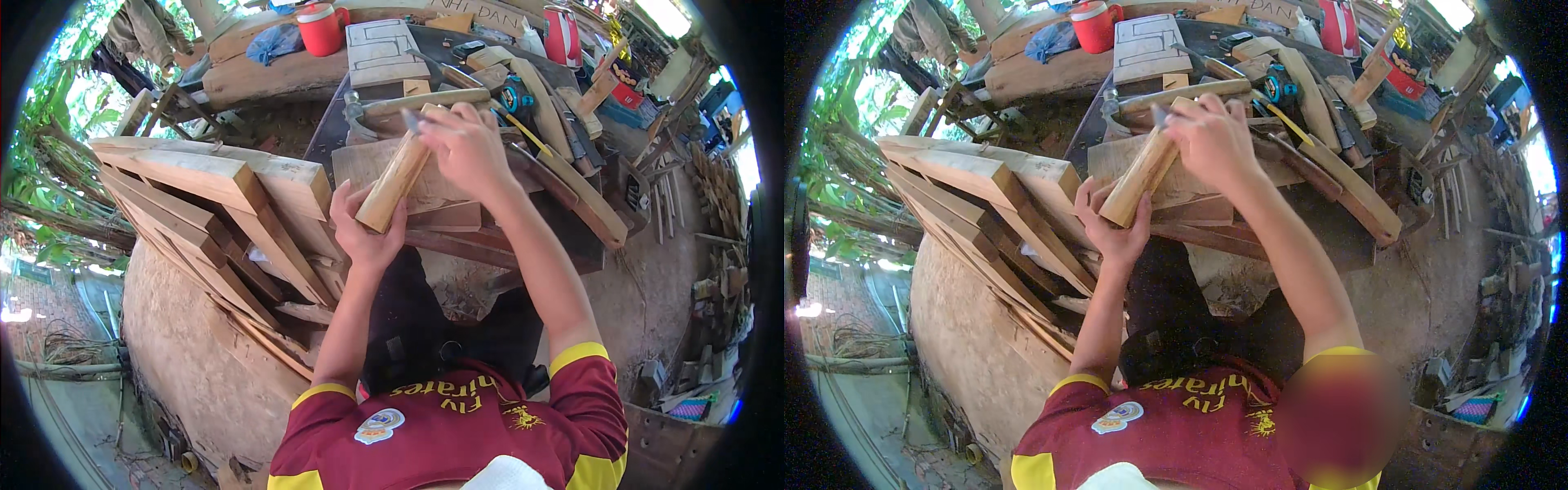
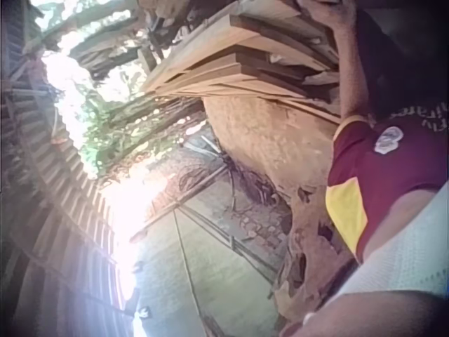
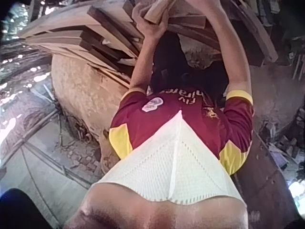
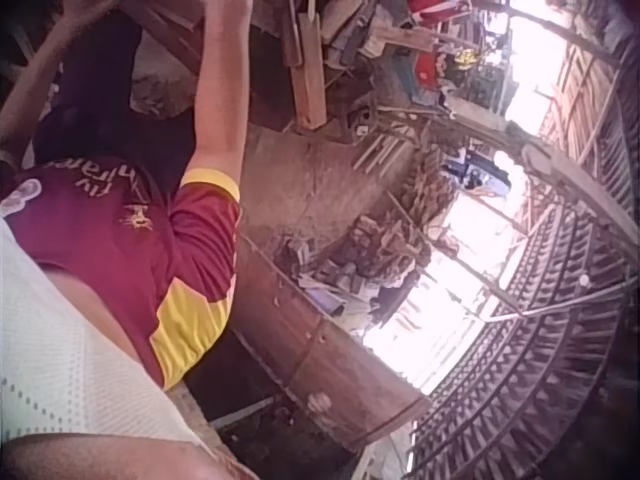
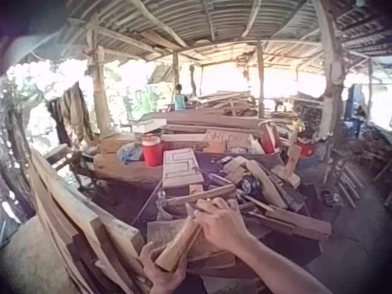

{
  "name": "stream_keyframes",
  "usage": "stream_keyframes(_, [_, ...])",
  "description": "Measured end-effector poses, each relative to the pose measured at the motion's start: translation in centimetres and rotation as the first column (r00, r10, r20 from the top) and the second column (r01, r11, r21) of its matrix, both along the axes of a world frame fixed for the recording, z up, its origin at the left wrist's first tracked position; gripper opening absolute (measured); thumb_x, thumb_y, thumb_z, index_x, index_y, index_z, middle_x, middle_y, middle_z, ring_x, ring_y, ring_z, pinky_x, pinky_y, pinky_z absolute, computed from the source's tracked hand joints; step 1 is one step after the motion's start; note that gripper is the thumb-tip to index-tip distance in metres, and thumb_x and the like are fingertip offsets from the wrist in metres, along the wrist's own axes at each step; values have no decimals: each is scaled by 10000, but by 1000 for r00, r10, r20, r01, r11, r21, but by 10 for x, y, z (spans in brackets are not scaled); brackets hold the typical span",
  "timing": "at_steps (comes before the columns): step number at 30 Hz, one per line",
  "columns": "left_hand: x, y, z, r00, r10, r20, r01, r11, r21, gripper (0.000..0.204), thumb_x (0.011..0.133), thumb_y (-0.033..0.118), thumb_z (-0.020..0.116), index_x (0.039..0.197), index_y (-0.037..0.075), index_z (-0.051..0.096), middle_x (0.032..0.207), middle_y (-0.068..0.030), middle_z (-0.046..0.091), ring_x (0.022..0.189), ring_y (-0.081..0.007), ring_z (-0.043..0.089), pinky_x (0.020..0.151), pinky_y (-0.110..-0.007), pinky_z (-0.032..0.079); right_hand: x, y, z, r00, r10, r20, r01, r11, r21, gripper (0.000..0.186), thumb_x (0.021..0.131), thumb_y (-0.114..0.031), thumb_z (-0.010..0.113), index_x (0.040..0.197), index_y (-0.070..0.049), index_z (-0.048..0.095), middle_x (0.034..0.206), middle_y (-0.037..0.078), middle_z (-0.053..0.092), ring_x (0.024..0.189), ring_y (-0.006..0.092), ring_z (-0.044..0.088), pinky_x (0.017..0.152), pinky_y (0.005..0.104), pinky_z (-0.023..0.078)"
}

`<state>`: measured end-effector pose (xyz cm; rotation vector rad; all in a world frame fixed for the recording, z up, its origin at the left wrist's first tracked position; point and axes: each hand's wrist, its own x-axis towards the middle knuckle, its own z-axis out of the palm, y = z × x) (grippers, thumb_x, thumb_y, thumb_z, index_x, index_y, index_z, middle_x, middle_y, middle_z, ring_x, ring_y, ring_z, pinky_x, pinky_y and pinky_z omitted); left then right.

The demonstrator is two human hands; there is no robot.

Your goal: The person carves a piece of wood using a chisel and a wooden mallet. They repeatedly strike the chisel to shape the wood, then use a brush to clear away wood shavings. Finally, they smooth the carved surface with sandpaper.

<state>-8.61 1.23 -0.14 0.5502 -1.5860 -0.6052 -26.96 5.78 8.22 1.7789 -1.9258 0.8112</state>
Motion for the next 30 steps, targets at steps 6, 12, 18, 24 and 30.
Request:
stream_keyframes(6, [5,2,4,983,6,185,-16,999,52,710,758,92,810,1322,-22,395,1001,-164,657,900,-240,658,807,-336,518,11,0,10,989,-28,147,-11,966,258,192,883,-122,558,992,-93,713,1121,107,690,1048,282,645,905,408,512])
stream_keyframes(12, [4,2,-2,989,1,149,-10,998,55,748,759,100,811,1352,-6,366,997,-154,649,884,-248,654,797,-344,518,57,23,-1,939,343,10,-342,938,-59,145,849,-94,587,951,-71,687,1040,92,689,1049,270,645,963,392,500])
stream_keyframes(18, [3,2,6,974,6,226,-22,998,66,836,759,145,819,1392,-3,293,1001,-154,644,882,-262,648,785,-356,515,-13,-12,5,1000,7,-3,-6,992,126,184,851,-67,562,983,-69,690,1142,126,672,1119,281,619,1005,399,478])
stream_keyframes(24, [7,3,7,973,2,229,-28,994,108,1049,753,180,817,1489,-47,105,974,-161,645,841,-290,646,756,-379,513,47,17,-3,947,322,-14,-321,946,48,155,866,-110,601,989,-60,682,1135,113,678,1109,267,629,991,414,489])
stream_keyframes(30, [7,6,7,983,26,183,-50,990,129,1147,731,220,827,1486,-105,27,932,-145,658,802,-332,651,722,-410,522,48,25,1,930,367,-36,-363,928,86,229,821,-25,579,1027,-58,672,1143,92,682,1106,247,637,1035,405,468])
